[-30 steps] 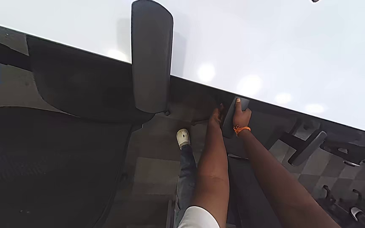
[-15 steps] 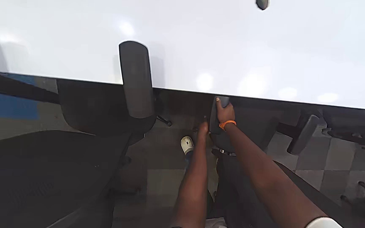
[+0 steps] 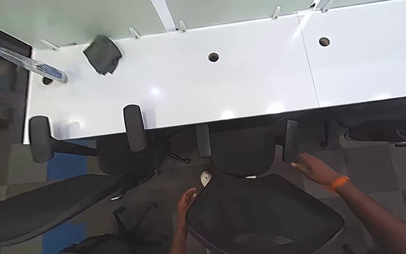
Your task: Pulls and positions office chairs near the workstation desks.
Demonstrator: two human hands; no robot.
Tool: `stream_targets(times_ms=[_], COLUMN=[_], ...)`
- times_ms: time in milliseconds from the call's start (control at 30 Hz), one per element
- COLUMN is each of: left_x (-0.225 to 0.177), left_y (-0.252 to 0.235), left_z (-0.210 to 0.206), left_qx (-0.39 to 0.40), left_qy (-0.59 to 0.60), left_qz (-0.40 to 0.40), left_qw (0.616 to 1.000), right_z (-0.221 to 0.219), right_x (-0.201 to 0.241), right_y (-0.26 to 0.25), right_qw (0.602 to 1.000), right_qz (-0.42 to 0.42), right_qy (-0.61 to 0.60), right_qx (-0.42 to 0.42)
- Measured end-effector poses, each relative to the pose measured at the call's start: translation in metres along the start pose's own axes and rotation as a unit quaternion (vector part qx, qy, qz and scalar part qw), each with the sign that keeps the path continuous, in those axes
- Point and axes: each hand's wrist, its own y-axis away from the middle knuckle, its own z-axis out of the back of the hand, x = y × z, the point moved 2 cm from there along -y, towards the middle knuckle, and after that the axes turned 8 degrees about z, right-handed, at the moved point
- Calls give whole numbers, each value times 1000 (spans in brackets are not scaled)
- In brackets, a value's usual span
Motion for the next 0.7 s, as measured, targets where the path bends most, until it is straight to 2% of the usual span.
stream_targets(times_ms=[67,100,167,233,300,333,400,433,533,700], left_x=[-33,-45,-66,-74,-75,-78,-90,-99,-122,-120], left_y=[53,75,108,126,125,121,114,111,98,87], left_z=[7,8,-1,-24,-41,-45,-49,-51,-62,-57], left_qx=[-59,-79,-92,-99,-128,-144,-165,-169,-171,-201], left_qy=[59,40,-82,-241,-317,-324,-322,-327,-336,-326], left_qz=[-59,-109,-227,-324,-406,-432,-447,-441,-437,-437], left_qw=[995,990,966,910,848,829,818,818,817,814], right_z=[8,5,-13,-46,-85,-97,-94,-82,-52,-46], right_x=[-31,-36,-26,3,32,42,47,45,35,40], right_y=[92,133,189,211,199,184,151,136,107,95], right_qw=[993,983,956,927,901,871,790,766,744,737], right_qz=[-16,-2,80,159,208,219,243,254,272,284], right_qy=[-101,-145,-194,-197,-122,-89,-55,-54,-63,-32], right_qx=[-66,-112,-206,-275,-361,-432,-559,-588,-607,-613])
